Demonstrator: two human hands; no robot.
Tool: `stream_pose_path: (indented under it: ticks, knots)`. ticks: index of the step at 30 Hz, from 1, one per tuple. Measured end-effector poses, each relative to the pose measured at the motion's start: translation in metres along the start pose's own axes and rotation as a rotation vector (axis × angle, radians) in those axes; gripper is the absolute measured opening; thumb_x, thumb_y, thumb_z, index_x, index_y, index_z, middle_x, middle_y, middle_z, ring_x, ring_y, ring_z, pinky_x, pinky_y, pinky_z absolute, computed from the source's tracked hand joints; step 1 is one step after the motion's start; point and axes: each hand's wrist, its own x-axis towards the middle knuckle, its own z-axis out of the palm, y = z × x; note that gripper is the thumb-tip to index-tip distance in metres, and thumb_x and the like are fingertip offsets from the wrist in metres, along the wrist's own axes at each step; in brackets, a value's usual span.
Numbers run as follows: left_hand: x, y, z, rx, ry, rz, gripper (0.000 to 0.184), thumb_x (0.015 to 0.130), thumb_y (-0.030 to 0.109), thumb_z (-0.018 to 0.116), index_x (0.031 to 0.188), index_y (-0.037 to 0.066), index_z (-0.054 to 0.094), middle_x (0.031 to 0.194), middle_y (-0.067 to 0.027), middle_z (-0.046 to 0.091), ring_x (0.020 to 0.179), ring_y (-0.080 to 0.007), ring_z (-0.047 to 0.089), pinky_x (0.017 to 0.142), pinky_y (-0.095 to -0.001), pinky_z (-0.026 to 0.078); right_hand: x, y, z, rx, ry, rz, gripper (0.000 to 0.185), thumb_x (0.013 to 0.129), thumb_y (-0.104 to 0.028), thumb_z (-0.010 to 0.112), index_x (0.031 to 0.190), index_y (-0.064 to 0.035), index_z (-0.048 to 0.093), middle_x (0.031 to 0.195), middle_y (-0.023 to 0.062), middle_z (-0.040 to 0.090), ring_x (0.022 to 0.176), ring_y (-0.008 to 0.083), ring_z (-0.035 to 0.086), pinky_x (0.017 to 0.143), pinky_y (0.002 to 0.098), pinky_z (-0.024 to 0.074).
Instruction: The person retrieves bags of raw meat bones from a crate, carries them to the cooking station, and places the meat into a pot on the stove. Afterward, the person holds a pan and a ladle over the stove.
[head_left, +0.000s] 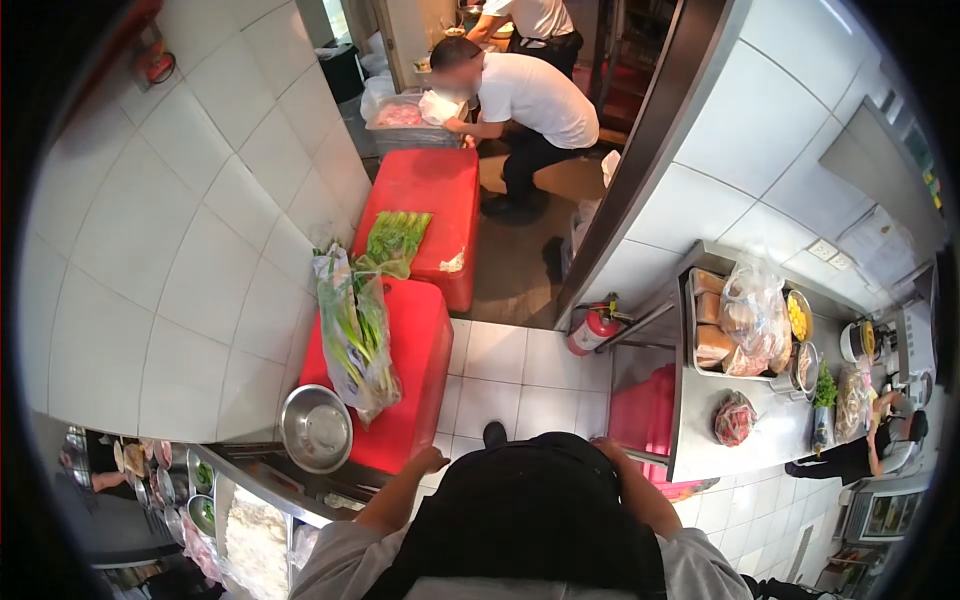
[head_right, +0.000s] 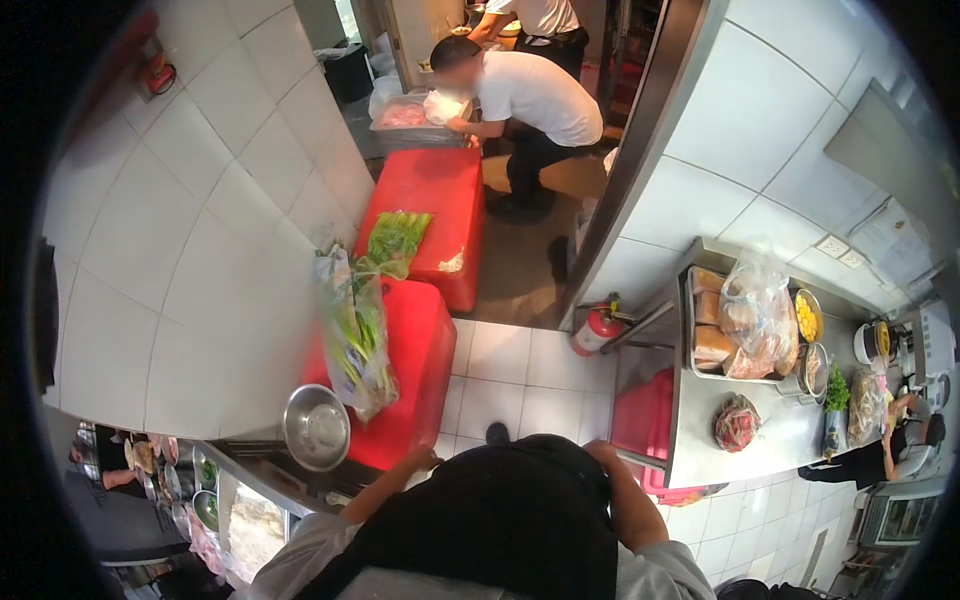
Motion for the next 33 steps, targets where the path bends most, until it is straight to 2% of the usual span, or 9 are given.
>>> stream_pose_path:
  ticks: [4,7,10,11,20,22,24,27,33]
  knots:
    - [-0.008,-0.008,0.018,-0.067,0.027,-0.091,0.063,0.091,0.055,0.045,0.088,-0.003,0.069,0.096,-0.0257,0.065,0.094,-0.0423,0.062,0.085,-0.0484,0.048,-0.032,-0.033,-0.027,0.298,0.2,0.123,0.044,0.086,-0.04,0.056,0.116,-0.0088,0.064,0.113,0.014,0.065,0.105,0.0289,0.062,0.091,0.0386,0.0488]
    - [-0.014,0.019,0.005,-0.131,0.026,-0.225,0.062,0.092,0.054,0.044,0.1,-0.003,0.067,0.107,-0.0242,0.064,0.102,-0.0411,0.06,0.089,-0.0498,0.046,-0.062,-0.076,-0.072,0.898,0.183,0.461,0.039,0.085,-0.033,0.062,0.112,-0.005,0.064,0.103,0.0144,0.068,0.092,0.0261,0.067,0.079,0.0369,0.0539]
    - [-0.012,0.054,-0.028,-0.008,-0.027,-0.192,0.061,0.092,0.053,0.044,0.105,-0.002,0.065,0.11,-0.0242,0.063,0.105,-0.0402,0.059,0.091,-0.0497,0.045,-0.058,-0.064,-0.042,1.081,0.218,0.421,0.036,0.086,-0.027,0.064,0.112,-0.0013,0.063,0.097,0.014,0.069,0.081,0.0228,0.068,0.069,0.0345,0.0558]
    - [0.022,0.031,0.003,0.152,0.127,-0.015,0.058,0.091,0.051,0.047,0.097,-0.003,0.068,0.104,-0.0262,0.064,0.101,-0.0405,0.06,0.09,-0.0493,0.046,-0.059,-0.06,-0.032,1.118,0.22,0.422,0.034,0.088,-0.024,0.062,0.111,0.0009,0.062,0.095,0.013,0.068,0.079,0.0195,0.066,0.065,0.0322,0.0557]
    - [-0.012,0.157,0.017,-0.229,0.23,0.053,0.046,0.086,0.043,0.057,0.093,-0.001,0.068,0.101,-0.0238,0.065,0.1,-0.0381,0.06,0.088,-0.0469,0.047,-0.151,-0.046,0.064,1.013,0.134,0.457,0.031,0.088,-0.028,0.061,0.104,-0.002,0.068,0.097,0.0106,0.069,0.084,0.0184,0.067,0.074,0.0294,0.0544]
    - [-0.029,0.18,0.042,-0.266,0.256,0.063,0.043,0.085,0.042,0.059,0.089,0.0,0.069,0.098,-0.0226,0.065,0.097,-0.0381,0.061,0.086,-0.0465,0.048,-0.154,-0.011,0.132,0.693,0.14,0.311,0.029,0.085,-0.026,0.062,0.106,-0.0079,0.07,0.108,0.0104,0.067,0.097,0.0253,0.066,0.085,0.035,0.0523]
    - [-0.049,0.191,0.07,-0.223,0.22,0.08,0.042,0.085,0.041,0.059,0.089,0.0,0.068,0.098,-0.0221,0.065,0.096,-0.0383,0.061,0.086,-0.0462,0.048,-0.173,-0.012,0.164,0.714,0.175,0.283,0.03,0.082,-0.033,0.065,0.098,-0.0089,0.071,0.097,0.0112,0.07,0.093,0.0262,0.066,0.083,0.0375,0.0517]
    - [-0.069,0.192,0.111,-0.353,0.346,-0.059,0.041,0.084,0.04,0.058,0.09,0.001,0.068,0.095,-0.0221,0.066,0.094,-0.0374,0.062,0.086,-0.0445,0.048,-0.177,-0.007,0.21,0.155,-0.09,0.12,0.03,0.08,-0.035,0.062,0.098,-0.0121,0.071,0.1,0.0117,0.069,0.096,0.0291,0.065,0.085,0.0382,0.051]
    - [-0.077,0.141,0.163,-0.198,0.34,-0.042,0.05,0.084,0.046,0.056,0.093,-0.001,0.069,0.098,-0.0231,0.066,0.097,-0.0401,0.062,0.087,-0.0453,0.049,-0.204,0.002,0.241,0.482,0.041,0.262,0.033,0.078,-0.037,0.062,0.096,-0.0111,0.071,0.1,0.0138,0.069,0.096,0.0308,0.065,0.084,0.0394,0.0512]
